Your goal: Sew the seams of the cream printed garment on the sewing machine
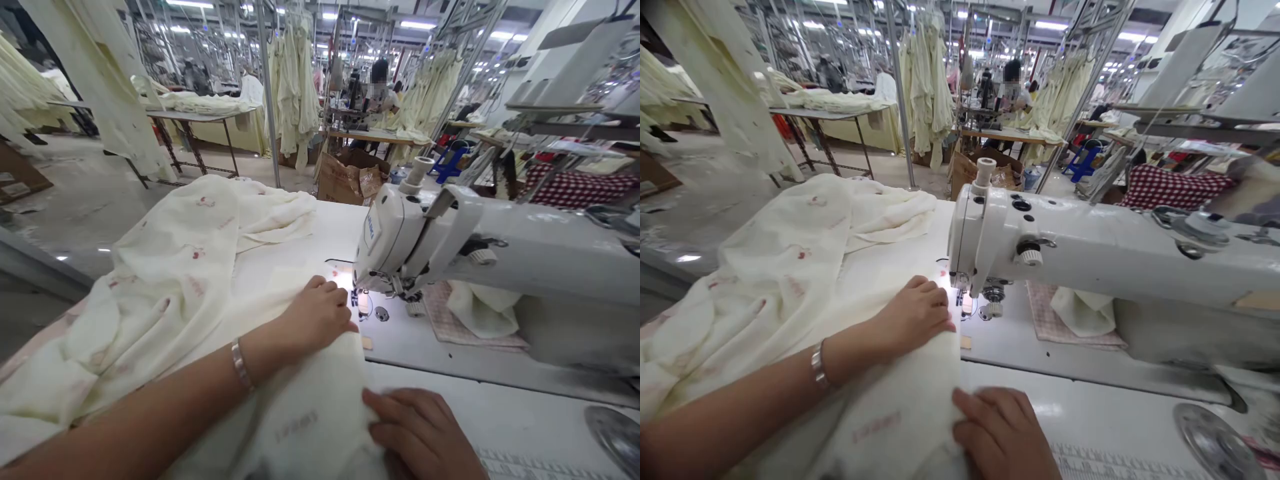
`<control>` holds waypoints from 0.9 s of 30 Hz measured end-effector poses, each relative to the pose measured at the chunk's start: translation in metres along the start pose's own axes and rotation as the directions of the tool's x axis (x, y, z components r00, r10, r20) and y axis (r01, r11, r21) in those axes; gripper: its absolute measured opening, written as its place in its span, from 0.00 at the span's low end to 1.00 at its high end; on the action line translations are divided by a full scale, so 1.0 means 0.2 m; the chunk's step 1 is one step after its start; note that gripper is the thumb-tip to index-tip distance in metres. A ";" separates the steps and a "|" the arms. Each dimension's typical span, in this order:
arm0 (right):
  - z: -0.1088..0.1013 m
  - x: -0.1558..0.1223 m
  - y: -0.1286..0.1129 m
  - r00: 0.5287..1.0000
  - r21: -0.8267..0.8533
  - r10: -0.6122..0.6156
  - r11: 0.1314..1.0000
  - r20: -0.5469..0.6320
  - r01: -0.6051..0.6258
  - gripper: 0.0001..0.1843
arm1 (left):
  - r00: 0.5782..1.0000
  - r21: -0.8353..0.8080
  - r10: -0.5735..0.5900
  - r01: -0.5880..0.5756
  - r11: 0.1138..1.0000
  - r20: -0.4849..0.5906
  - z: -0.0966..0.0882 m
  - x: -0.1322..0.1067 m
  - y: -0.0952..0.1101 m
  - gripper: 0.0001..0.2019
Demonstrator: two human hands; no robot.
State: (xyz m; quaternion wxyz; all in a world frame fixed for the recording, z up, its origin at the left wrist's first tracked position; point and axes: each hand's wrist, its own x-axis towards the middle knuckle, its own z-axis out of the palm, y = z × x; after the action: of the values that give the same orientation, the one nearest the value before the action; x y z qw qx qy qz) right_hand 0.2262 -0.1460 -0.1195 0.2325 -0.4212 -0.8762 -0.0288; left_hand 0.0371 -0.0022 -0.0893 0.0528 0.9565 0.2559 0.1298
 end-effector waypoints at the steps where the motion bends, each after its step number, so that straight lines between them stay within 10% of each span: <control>1: -0.01 0.03 0.00 0.999 0.049 0.042 0.998 -0.012 -0.042 0.07 | 0.997 -0.066 -0.068 0.067 0.996 -0.022 -0.02 -0.03 0.06 0.18; 5: -0.03 0.08 -0.04 0.993 0.256 0.086 0.965 -0.086 -0.061 0.10 | 0.960 -0.236 -0.188 0.137 0.962 -0.209 0.02 -0.19 0.38 0.30; 8: -0.04 0.09 -0.05 0.990 0.328 0.095 0.943 -0.106 -0.055 0.11 | 0.939 -0.189 -0.214 0.166 0.968 -0.271 0.11 -0.29 0.50 0.15; 22: 0.03 0.05 -0.02 0.993 0.281 0.078 0.958 -0.089 -0.050 0.10 | 0.944 -0.419 -0.206 0.083 0.904 -0.259 0.13 -0.36 0.45 0.04; 27: -0.03 0.13 -0.06 0.964 0.290 0.132 0.955 -0.230 -0.062 0.09 | 0.922 -0.269 -0.232 0.149 0.952 -0.311 0.08 -0.32 0.46 0.22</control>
State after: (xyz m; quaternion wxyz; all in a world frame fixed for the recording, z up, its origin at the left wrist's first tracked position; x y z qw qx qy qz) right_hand 0.2045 -0.1368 -0.1019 0.3979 -0.4199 -0.8138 0.0549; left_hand 0.0329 -0.1147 -0.1027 0.1357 0.8766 0.3360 0.3165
